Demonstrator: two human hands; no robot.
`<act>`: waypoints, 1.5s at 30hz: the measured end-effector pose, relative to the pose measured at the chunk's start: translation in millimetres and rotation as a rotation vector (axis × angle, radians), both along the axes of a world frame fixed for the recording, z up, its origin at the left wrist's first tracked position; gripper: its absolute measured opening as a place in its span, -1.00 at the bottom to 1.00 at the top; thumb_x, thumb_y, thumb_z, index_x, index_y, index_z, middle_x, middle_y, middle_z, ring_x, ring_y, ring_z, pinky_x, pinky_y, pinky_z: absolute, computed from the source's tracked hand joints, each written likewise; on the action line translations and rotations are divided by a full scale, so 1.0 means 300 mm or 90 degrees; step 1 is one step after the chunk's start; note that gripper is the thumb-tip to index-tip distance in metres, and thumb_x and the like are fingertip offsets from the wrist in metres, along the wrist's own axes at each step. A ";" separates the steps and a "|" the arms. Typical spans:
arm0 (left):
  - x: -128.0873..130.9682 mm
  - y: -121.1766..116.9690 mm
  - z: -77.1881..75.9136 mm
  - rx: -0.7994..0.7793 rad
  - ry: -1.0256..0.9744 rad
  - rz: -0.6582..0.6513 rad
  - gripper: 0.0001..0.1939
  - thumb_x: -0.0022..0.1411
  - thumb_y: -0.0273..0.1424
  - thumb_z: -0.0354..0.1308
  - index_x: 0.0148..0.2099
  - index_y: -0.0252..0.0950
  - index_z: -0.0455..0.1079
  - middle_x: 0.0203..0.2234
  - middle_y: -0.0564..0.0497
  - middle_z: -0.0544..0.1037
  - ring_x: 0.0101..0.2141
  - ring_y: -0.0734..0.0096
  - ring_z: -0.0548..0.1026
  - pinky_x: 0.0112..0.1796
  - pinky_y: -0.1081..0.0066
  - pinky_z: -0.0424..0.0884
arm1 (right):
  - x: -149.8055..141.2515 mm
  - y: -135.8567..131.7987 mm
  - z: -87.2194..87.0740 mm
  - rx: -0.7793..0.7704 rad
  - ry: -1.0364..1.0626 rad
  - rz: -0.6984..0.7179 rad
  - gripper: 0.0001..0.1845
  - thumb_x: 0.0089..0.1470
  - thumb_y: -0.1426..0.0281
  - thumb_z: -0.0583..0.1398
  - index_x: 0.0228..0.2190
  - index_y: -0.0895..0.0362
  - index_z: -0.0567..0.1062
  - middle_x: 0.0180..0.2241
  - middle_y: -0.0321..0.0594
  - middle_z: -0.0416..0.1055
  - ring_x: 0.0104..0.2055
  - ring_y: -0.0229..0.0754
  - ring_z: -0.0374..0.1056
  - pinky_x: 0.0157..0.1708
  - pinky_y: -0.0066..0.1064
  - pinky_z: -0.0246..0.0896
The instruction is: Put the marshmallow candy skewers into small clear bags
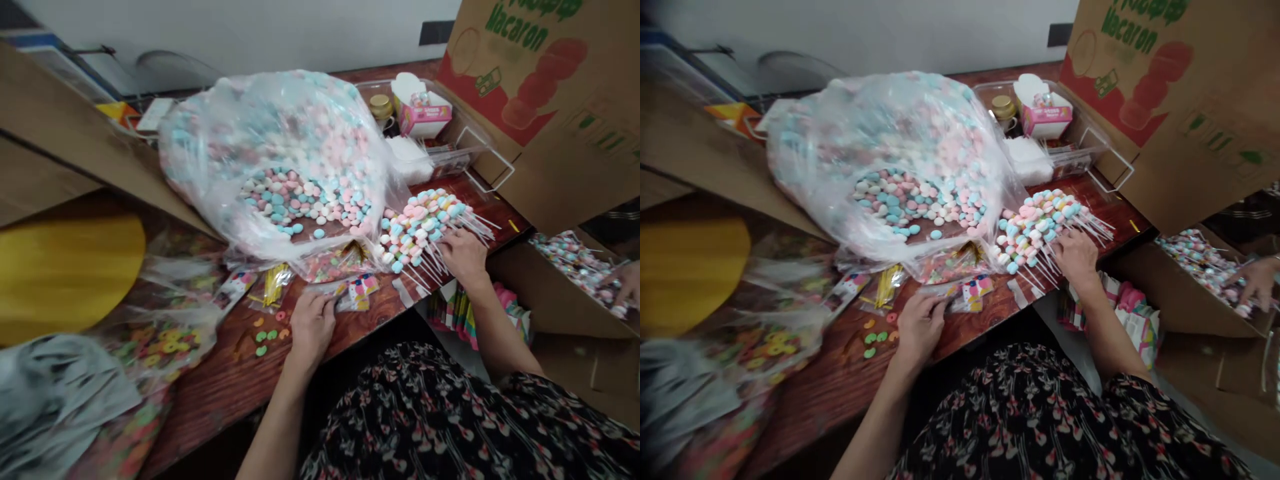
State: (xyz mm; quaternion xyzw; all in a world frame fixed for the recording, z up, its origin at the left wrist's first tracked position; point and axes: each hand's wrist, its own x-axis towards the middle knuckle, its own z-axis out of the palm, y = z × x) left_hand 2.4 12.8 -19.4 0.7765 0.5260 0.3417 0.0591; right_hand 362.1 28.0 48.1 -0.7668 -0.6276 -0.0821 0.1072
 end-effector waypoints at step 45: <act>-0.068 -0.010 0.011 -0.069 -0.073 -0.106 -0.87 0.24 -0.42 0.18 -0.39 -0.28 0.40 -0.41 -0.03 0.50 -0.32 0.37 0.42 -0.26 0.36 0.36 | -0.275 -0.022 0.069 0.143 -0.054 0.581 -0.80 0.13 0.46 0.13 -0.45 0.09 0.54 -0.53 -0.25 0.37 -0.41 -0.23 0.13 -0.34 -0.33 -0.14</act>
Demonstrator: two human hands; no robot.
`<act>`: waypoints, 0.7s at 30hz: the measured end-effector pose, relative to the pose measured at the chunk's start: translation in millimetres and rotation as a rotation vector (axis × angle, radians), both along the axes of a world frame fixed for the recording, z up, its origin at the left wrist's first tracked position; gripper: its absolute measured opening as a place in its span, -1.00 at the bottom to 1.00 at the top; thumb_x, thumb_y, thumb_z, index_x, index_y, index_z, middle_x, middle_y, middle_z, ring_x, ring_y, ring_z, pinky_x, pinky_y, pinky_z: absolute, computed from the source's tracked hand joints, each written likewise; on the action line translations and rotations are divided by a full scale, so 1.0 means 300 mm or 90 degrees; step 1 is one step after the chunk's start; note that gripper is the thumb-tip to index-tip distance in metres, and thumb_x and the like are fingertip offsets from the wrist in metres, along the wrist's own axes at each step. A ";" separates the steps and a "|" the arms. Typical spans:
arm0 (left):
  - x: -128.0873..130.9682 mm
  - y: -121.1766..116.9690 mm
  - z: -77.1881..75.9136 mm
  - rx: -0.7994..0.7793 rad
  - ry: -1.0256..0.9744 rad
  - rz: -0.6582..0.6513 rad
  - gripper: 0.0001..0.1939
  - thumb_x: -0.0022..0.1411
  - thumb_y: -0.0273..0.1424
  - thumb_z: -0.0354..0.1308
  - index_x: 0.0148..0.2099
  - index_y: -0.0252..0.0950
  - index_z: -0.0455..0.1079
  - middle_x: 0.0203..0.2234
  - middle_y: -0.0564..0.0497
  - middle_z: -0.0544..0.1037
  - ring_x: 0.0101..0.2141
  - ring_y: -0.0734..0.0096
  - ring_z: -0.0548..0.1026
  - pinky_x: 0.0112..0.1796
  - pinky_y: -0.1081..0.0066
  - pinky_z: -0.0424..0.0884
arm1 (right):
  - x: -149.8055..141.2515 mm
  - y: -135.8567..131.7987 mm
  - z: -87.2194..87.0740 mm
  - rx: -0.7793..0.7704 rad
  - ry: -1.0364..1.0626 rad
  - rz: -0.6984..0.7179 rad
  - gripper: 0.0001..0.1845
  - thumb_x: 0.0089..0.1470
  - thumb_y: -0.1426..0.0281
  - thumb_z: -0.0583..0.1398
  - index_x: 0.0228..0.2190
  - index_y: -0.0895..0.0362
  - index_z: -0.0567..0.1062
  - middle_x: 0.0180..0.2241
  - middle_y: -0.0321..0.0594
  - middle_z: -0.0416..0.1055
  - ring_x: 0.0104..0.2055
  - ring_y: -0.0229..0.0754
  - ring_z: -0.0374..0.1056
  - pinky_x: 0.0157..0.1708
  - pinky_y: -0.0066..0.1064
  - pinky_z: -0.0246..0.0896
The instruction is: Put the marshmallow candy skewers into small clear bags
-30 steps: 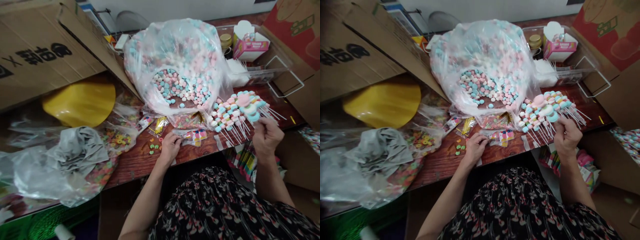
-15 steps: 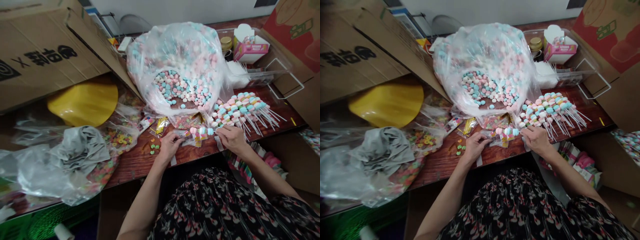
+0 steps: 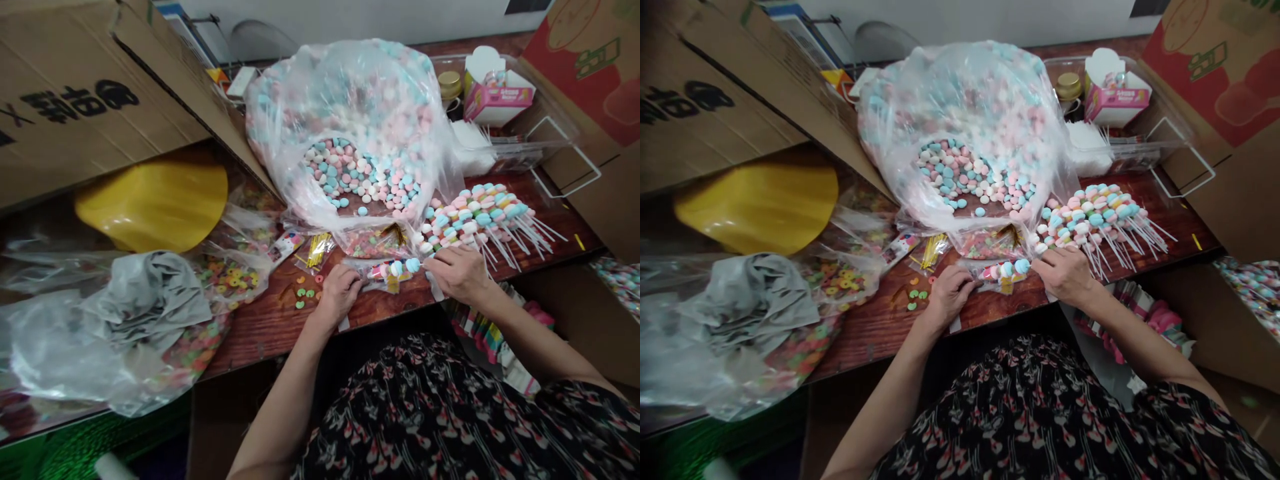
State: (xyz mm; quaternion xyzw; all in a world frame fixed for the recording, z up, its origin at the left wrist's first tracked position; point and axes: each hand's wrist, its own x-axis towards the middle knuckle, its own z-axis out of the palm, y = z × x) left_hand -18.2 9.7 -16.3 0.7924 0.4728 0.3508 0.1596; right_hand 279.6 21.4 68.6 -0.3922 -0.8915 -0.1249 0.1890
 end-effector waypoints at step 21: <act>0.063 -0.029 0.057 -0.174 -0.169 -0.007 -0.75 0.15 -0.37 0.27 -0.11 -0.27 0.42 -0.32 -0.03 0.55 -0.28 0.36 0.51 -0.19 0.35 0.43 | 0.004 0.023 -0.112 -0.125 0.147 0.051 -0.73 0.23 0.37 0.09 -0.39 0.12 0.57 -0.47 -0.25 0.43 -0.41 -0.28 0.25 -0.38 -0.43 -0.03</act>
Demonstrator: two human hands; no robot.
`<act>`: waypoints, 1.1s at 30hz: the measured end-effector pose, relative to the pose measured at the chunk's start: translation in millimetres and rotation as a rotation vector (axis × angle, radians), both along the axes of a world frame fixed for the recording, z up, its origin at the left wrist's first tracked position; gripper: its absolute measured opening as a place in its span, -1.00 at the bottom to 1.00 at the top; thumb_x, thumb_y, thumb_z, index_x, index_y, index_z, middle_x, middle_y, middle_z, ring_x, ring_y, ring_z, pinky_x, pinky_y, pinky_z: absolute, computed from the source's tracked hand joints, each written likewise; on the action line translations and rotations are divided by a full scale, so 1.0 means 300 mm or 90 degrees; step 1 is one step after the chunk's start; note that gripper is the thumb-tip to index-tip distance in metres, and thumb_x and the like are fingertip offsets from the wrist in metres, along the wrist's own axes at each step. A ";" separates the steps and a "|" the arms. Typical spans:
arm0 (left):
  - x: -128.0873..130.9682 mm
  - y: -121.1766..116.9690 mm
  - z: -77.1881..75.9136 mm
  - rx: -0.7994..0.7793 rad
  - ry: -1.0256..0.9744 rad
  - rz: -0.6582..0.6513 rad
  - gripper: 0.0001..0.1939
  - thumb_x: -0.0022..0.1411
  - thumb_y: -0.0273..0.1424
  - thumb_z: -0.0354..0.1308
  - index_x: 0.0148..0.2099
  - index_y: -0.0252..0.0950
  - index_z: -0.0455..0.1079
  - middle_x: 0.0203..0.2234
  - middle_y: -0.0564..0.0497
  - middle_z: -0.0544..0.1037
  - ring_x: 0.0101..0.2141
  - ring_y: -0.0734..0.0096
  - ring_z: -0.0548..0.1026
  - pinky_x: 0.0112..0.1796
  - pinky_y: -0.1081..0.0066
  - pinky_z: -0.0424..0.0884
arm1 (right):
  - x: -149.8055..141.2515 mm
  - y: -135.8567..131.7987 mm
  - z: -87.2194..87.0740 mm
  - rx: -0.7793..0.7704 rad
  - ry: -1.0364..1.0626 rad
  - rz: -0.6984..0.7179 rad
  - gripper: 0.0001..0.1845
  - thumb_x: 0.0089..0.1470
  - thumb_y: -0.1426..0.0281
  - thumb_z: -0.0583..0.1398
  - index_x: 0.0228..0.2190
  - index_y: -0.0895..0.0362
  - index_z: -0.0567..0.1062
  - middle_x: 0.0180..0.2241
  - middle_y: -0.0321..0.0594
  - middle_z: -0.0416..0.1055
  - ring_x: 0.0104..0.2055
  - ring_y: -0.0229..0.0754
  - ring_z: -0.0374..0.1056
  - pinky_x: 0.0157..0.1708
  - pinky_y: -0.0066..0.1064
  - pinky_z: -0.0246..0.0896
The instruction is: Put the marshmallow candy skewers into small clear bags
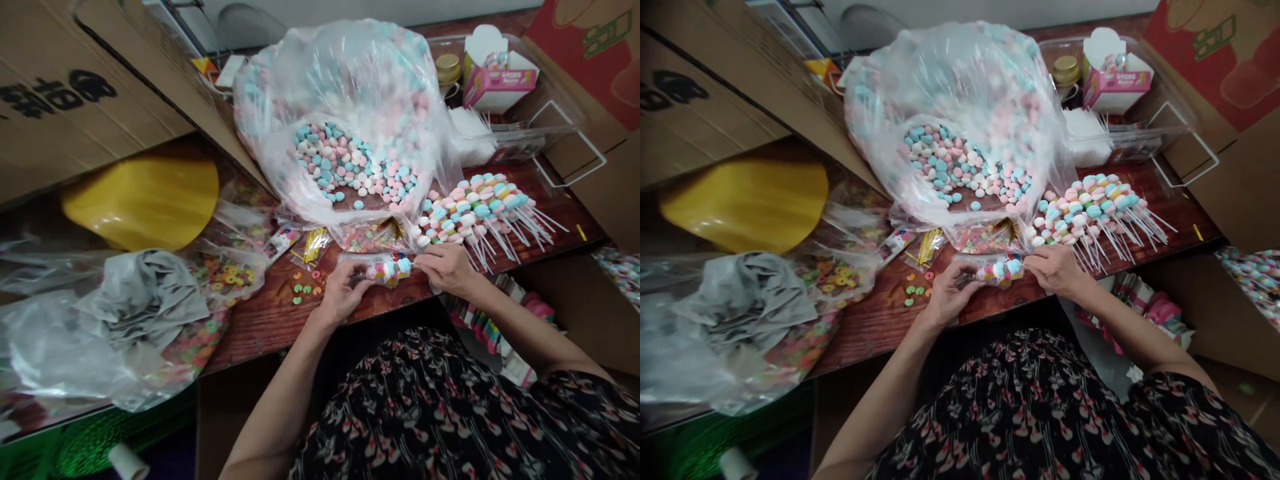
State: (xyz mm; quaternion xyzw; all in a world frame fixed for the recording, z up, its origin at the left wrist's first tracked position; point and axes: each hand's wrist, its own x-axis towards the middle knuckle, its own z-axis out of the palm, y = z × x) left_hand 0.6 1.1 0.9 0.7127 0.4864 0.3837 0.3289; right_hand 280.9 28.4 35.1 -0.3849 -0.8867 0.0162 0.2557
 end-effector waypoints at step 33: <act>0.076 -0.018 0.136 -0.154 0.142 -0.227 -0.29 -0.01 -0.36 0.38 0.21 -0.20 0.32 -0.03 -0.11 0.56 -0.03 0.07 0.50 0.04 0.11 0.38 | -0.024 -0.003 0.132 0.075 -0.073 0.147 -0.79 0.20 0.35 0.11 -0.43 0.09 0.50 -0.49 -0.31 0.42 -0.45 -0.27 0.15 -0.42 -0.33 -0.16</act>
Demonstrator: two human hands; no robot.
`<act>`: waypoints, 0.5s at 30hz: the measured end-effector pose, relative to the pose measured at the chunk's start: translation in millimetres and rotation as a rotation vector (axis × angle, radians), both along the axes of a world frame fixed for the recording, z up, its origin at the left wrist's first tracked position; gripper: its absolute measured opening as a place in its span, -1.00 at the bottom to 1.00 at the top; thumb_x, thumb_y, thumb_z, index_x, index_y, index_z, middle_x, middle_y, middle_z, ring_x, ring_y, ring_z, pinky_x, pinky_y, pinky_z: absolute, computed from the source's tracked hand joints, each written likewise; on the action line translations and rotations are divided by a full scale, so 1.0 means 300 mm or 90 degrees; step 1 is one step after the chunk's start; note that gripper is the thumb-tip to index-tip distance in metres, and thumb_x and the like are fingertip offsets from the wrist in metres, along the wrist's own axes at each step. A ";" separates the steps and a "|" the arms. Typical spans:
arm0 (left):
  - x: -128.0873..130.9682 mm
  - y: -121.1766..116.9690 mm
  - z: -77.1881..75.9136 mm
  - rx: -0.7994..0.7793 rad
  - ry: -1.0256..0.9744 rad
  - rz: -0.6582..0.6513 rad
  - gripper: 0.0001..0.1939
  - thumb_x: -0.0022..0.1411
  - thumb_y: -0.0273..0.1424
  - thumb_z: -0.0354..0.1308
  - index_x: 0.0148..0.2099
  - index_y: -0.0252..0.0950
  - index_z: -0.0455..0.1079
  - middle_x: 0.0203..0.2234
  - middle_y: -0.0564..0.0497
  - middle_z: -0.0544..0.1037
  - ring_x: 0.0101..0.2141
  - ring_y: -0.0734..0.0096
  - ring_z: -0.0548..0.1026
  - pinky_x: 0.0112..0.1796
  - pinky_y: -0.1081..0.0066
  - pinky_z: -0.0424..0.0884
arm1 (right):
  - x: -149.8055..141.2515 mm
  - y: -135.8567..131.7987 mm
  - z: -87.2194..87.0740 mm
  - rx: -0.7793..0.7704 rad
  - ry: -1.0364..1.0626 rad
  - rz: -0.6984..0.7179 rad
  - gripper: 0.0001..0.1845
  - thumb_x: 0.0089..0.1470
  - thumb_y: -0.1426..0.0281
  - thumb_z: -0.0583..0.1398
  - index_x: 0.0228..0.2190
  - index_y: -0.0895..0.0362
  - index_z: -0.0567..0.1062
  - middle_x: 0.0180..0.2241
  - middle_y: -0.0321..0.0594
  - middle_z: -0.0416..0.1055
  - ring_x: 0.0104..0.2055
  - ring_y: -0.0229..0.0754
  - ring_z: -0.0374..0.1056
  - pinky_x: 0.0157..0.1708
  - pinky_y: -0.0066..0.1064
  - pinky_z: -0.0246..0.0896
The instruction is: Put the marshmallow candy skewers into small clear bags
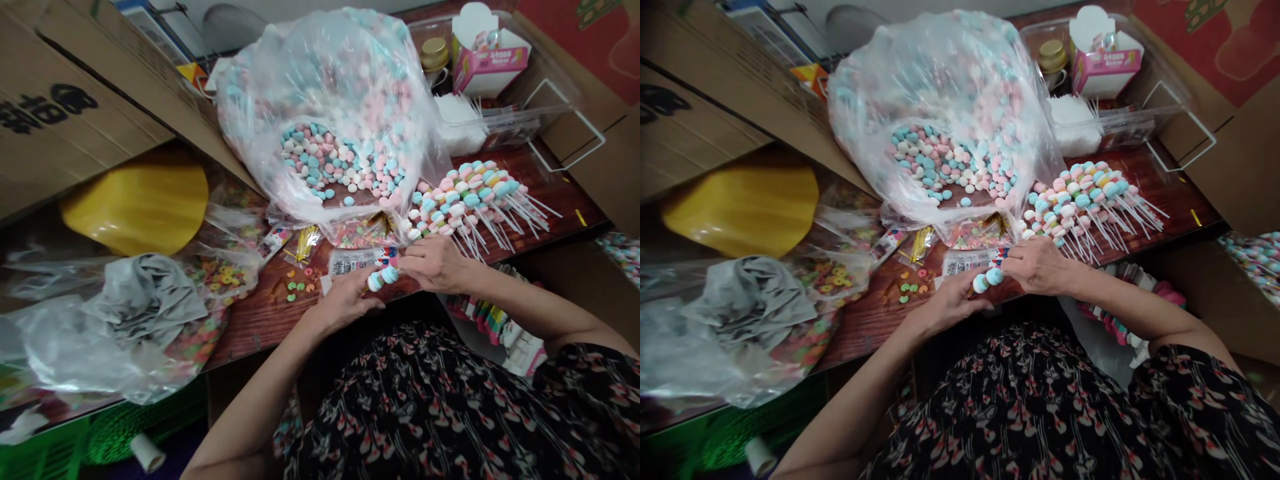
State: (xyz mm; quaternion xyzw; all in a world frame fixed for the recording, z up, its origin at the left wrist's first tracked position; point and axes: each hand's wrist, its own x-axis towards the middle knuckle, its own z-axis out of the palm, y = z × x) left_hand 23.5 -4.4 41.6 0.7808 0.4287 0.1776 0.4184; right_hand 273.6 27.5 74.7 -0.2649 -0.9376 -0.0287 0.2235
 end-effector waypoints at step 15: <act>0.015 -0.014 0.101 -0.466 -0.240 -0.023 -0.33 -0.09 -0.41 0.41 0.12 -0.21 0.35 -0.41 0.09 0.52 -0.41 0.43 0.46 -0.40 0.47 0.38 | 0.014 0.019 0.052 0.148 -0.033 0.100 -0.77 0.26 0.38 0.08 -0.39 0.01 0.49 -0.50 -0.38 0.43 -0.46 -0.30 0.10 -0.42 -0.32 -0.22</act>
